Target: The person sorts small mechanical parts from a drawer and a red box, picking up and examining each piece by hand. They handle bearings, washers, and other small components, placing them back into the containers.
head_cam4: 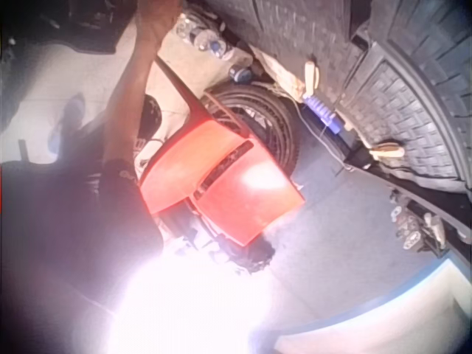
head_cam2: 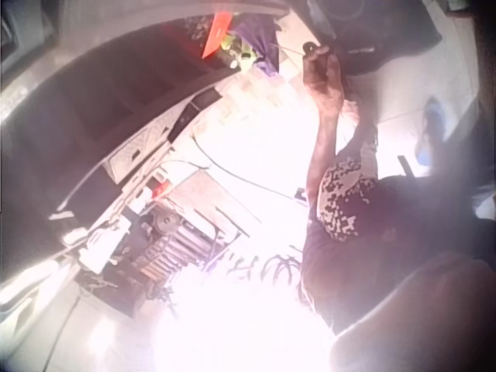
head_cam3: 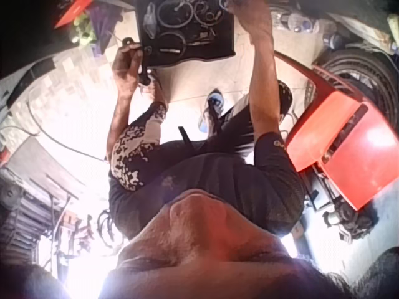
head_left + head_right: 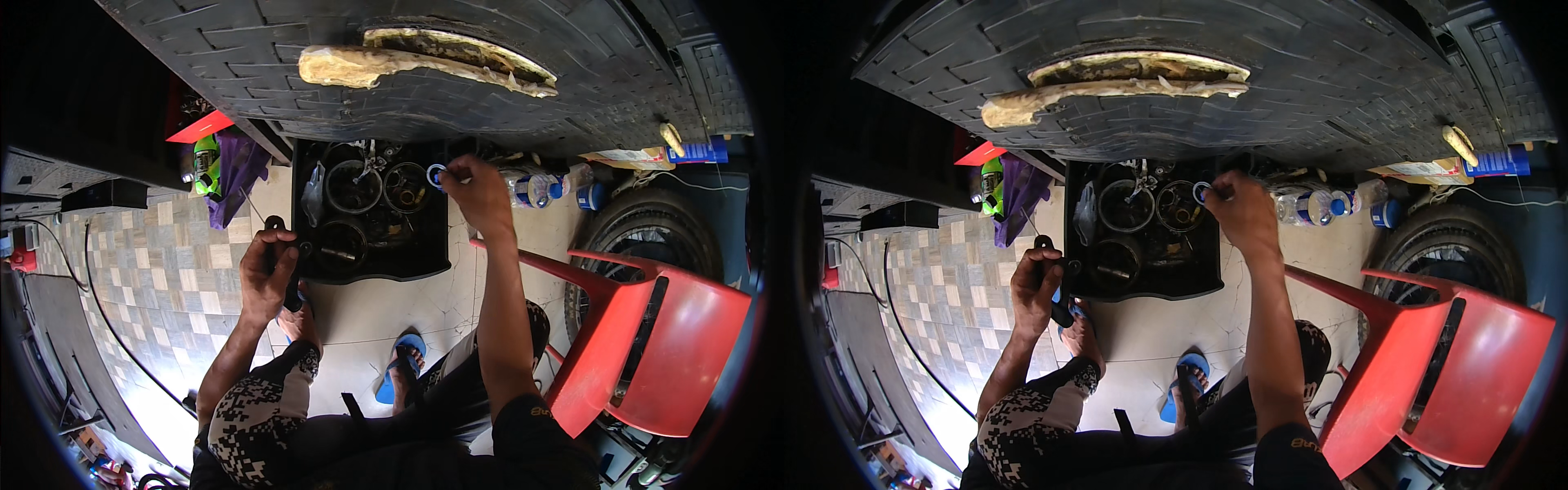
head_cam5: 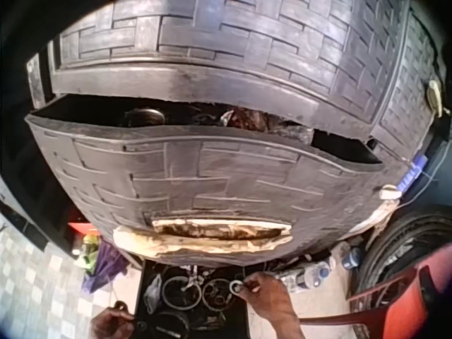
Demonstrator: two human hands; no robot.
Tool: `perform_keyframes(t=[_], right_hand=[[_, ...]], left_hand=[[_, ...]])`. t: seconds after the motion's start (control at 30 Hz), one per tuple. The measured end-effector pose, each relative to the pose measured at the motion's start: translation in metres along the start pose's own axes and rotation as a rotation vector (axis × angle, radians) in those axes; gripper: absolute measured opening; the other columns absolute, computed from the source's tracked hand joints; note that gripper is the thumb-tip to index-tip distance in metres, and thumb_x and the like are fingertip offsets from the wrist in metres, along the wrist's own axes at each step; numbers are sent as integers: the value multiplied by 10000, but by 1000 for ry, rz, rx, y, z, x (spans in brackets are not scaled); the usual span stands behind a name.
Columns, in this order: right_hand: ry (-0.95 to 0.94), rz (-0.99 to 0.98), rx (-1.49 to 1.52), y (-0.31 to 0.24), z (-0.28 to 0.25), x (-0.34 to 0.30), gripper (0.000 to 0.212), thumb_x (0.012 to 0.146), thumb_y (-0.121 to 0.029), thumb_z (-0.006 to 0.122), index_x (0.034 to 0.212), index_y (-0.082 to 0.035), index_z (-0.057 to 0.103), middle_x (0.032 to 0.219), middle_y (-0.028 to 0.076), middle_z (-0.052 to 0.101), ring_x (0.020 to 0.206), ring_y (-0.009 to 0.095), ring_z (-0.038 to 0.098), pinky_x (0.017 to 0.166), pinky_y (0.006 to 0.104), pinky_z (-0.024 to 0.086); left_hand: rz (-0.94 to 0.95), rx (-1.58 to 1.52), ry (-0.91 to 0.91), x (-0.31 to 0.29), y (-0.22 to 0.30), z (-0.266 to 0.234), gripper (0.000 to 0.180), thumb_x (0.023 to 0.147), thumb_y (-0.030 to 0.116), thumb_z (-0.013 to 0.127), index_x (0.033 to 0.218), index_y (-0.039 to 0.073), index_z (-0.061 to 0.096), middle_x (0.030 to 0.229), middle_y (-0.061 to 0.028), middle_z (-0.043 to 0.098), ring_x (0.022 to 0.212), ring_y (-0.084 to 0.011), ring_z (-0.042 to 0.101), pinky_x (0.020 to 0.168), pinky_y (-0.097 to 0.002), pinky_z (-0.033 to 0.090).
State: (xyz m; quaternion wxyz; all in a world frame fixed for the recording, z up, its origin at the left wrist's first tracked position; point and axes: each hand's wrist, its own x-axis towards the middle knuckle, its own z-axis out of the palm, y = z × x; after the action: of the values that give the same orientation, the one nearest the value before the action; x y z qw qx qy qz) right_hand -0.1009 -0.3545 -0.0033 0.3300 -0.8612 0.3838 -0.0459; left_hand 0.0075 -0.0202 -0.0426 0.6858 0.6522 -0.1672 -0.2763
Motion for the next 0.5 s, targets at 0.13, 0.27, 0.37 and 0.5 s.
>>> perform_keyframes(t=[0.13, 0.27, 0.37, 0.5], right_hand=[[-61, 5, 162, -1, 6, -26, 204, 879, -180, 795, 1007, -40, 719, 890, 82, 752, 778, 149, 694, 711, 294, 530], [-356, -71, 105, -19, 75, -72, 270, 878, -304, 791, 1049, -106, 722, 947, 105, 761, 868, 234, 740, 765, 356, 567], [-438, -116, 15, -35, 129, -97, 302, 886, -336, 761, 1098, -127, 711, 990, 107, 744, 915, 325, 729, 775, 416, 579], [-293, -246, -92, -33, 149, -108, 305, 911, -345, 725, 1121, -124, 708, 1036, 118, 717, 905, 340, 724, 771, 442, 588]], left_hand=[[28, 5, 1, 3, -2, 1, 179, 979, -21, 625, 1149, 33, 607, 819, 74, 477, 735, -12, 409, 666, -185, 350], [-1, 9, -1, 5, -1, 5, 183, 978, -22, 626, 1151, 34, 606, 822, 73, 484, 734, -10, 415, 665, -184, 352], [8, 29, 17, 7, -2, 9, 182, 978, -22, 624, 1150, 35, 606, 820, 74, 488, 730, -8, 419, 661, -184, 353], [1, 1, 7, 6, -4, 7, 181, 980, -20, 622, 1151, 37, 607, 828, 74, 493, 729, -8, 417, 664, -181, 353]])
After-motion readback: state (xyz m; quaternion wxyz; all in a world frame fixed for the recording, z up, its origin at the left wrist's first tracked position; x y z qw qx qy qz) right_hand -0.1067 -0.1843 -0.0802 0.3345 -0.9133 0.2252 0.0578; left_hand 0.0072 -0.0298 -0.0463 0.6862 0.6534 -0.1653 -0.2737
